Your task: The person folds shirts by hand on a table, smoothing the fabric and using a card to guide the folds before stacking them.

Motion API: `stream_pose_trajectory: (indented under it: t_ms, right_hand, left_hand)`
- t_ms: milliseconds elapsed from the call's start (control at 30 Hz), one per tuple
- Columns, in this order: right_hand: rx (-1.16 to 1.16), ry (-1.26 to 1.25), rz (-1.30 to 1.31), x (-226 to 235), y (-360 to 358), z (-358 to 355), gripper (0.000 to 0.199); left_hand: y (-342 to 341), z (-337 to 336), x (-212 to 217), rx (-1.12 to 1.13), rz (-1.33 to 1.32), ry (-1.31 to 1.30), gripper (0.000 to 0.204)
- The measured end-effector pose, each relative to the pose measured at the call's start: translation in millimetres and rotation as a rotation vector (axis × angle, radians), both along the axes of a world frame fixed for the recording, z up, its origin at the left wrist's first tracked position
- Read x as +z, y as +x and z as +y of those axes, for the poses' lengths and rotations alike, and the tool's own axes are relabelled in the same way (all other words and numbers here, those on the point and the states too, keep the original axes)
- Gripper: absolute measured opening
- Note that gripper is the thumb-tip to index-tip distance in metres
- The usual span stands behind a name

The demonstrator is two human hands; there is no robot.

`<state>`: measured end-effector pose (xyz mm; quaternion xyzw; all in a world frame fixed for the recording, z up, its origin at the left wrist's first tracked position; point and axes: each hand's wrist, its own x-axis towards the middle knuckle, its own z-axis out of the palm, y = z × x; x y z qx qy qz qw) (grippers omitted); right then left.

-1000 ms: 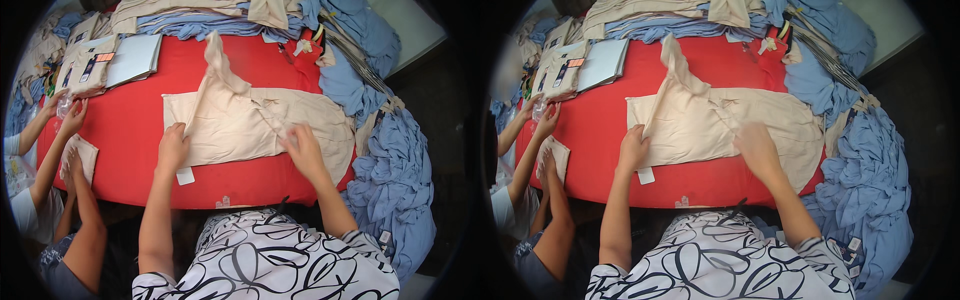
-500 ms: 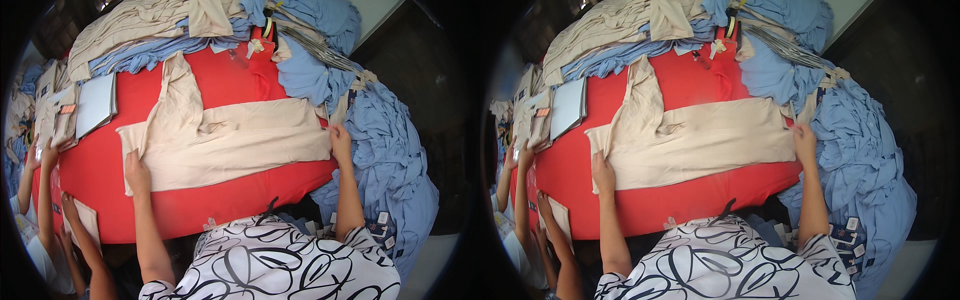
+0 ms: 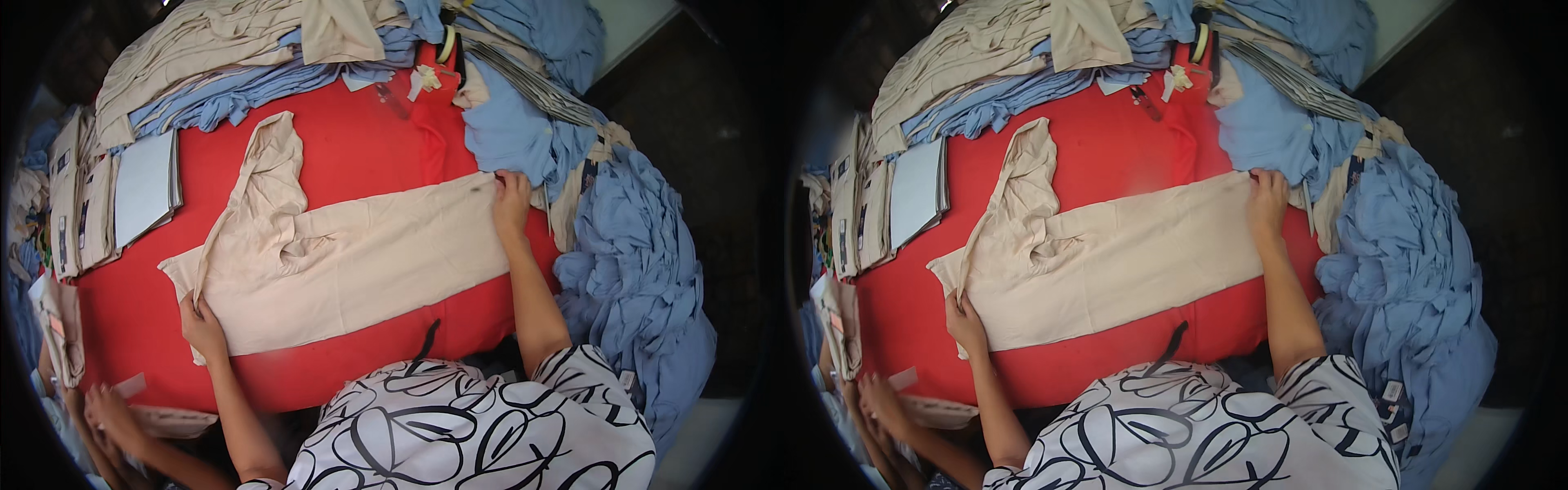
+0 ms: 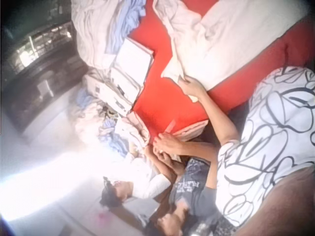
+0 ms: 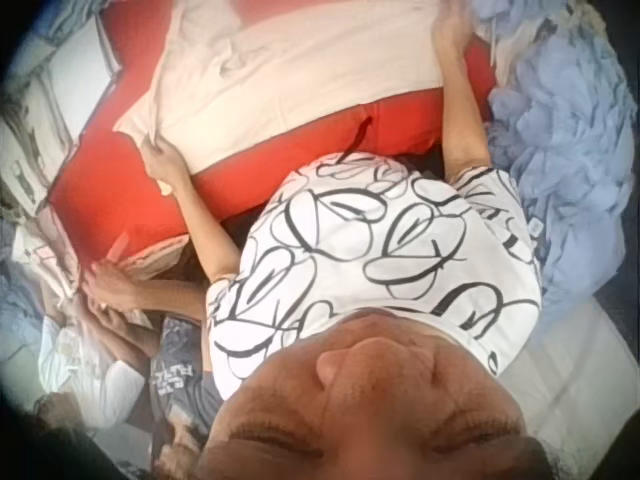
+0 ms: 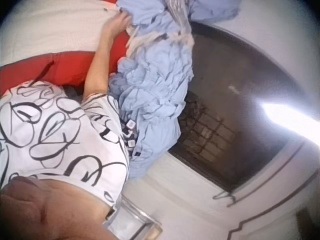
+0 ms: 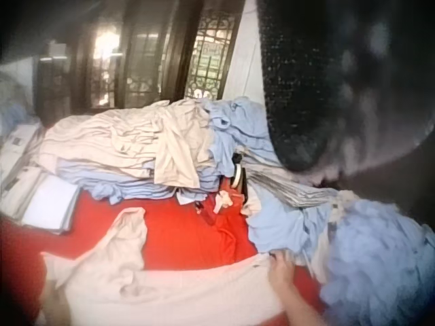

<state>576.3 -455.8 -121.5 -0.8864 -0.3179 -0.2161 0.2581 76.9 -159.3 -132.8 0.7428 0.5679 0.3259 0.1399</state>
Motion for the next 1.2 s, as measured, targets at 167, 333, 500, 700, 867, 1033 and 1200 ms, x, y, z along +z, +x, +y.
stream_pose_trajectory:
  t_ms: [167, 333, 500, 700, 867, 1033, 1200]
  right_hand:
    - [0.259, -0.163, -0.076, -10.8, -11.0, 4.6, 0.027]
    - [-0.017, -0.279, -0.106, 9.7, 1.4, 28.5, 0.024]
    - [0.718, -0.057, 0.317, 53.7, -94.3, 201.0, 0.024]
    - [0.753, -0.245, 0.206, 36.6, -119.2, 370.7, 0.026]
    - [1.284, -0.129, 0.527, 154.4, -196.4, 326.0, 0.013]
    - [1.748, -0.169, 0.252, 182.3, -224.1, 168.2, 0.009]
    - [1.535, -0.291, 0.116, 65.1, -184.4, 81.1, 0.009]
  left_hand:
    - [4.9, 7.1, 1.7, 0.005, 0.07, 0.018, 0.019]
    - [-4.4, 26.4, 23.8, -0.022, 0.024, -0.244, 0.026]
    - [-11.5, 43.3, 52.7, -0.163, -0.008, -0.514, 0.029]
    - [-9.5, 49.7, 71.5, -0.272, -0.011, -0.613, 0.031]
    - [-9.2, 46.6, 62.0, -0.156, 0.082, -0.565, 0.03]
    - [-4.7, 47.5, 55.1, -0.06, 0.024, -0.554, 0.026]
    - [-7.5, 54.6, 46.5, -0.065, -0.006, -0.555, 0.027]
